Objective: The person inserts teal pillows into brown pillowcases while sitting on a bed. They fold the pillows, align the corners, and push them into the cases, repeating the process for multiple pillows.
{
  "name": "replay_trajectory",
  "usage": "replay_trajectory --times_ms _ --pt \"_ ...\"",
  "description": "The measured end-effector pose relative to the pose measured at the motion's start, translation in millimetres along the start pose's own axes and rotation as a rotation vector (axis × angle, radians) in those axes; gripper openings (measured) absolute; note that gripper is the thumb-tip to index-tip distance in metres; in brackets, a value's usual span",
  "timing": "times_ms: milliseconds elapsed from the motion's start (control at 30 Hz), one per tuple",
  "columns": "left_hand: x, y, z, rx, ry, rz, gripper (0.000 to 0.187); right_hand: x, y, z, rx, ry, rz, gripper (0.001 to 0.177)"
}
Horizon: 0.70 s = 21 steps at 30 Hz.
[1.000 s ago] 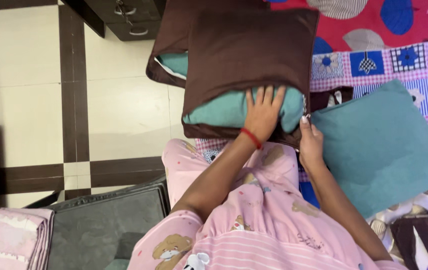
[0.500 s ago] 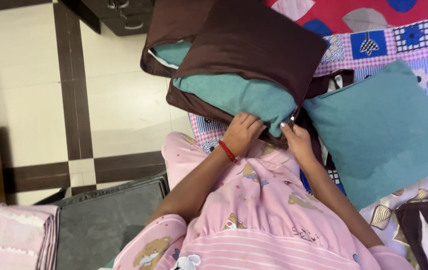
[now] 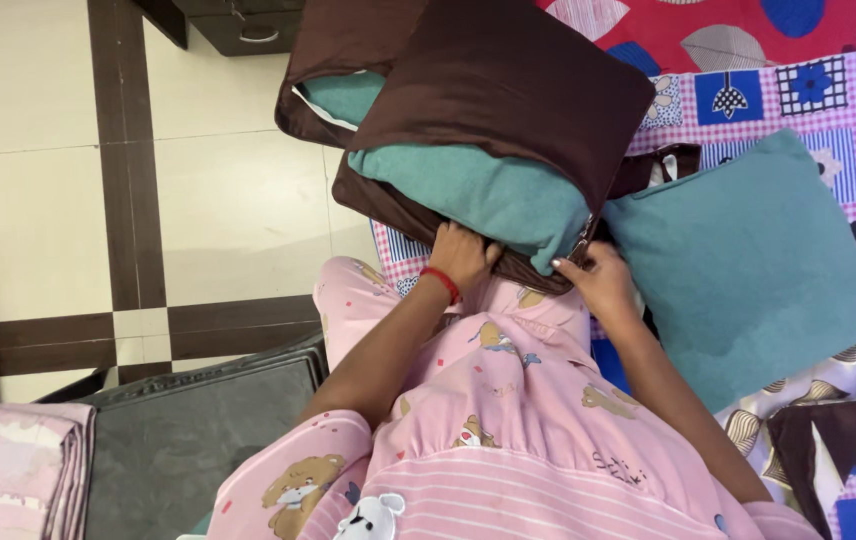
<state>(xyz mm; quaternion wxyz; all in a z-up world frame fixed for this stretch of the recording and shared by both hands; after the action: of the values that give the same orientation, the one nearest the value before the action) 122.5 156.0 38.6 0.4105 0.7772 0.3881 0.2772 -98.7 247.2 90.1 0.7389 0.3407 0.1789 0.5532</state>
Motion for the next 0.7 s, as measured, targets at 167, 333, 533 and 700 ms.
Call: replay_trajectory --times_ms 167,333,533,700 --pt "-2.8 38.8 -23.6 -0.006 -0.273 -0.073 0.041 12.9 27.1 79.9 0.225 0.606 -0.257 0.054" --pt "36.3 48.3 -109.0 -0.208 -0.735 0.119 0.015 -12.3 13.9 91.0 0.047 0.519 -0.078 0.033" --pt "-1.7 104.9 -105.5 0.518 -0.697 -0.07 0.021 -78.1 -24.2 25.1 -0.004 0.193 0.273 0.012" --pt "-27.8 142.4 -90.6 0.472 -0.368 -0.277 0.009 -71.9 -45.0 -39.7 -0.045 0.262 0.477 0.021"
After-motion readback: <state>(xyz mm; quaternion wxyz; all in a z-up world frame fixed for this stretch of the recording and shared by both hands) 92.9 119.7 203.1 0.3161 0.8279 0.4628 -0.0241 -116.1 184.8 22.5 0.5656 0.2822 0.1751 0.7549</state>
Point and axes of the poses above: each hand's wrist, its own x-axis away from the middle knuckle, its own y-axis out of the back of the hand, z = x × y, the point moved 6 cm from there along -x, towards the middle knuckle, and after that the axes turned 1 degree about -y, right-handed, at the moved point
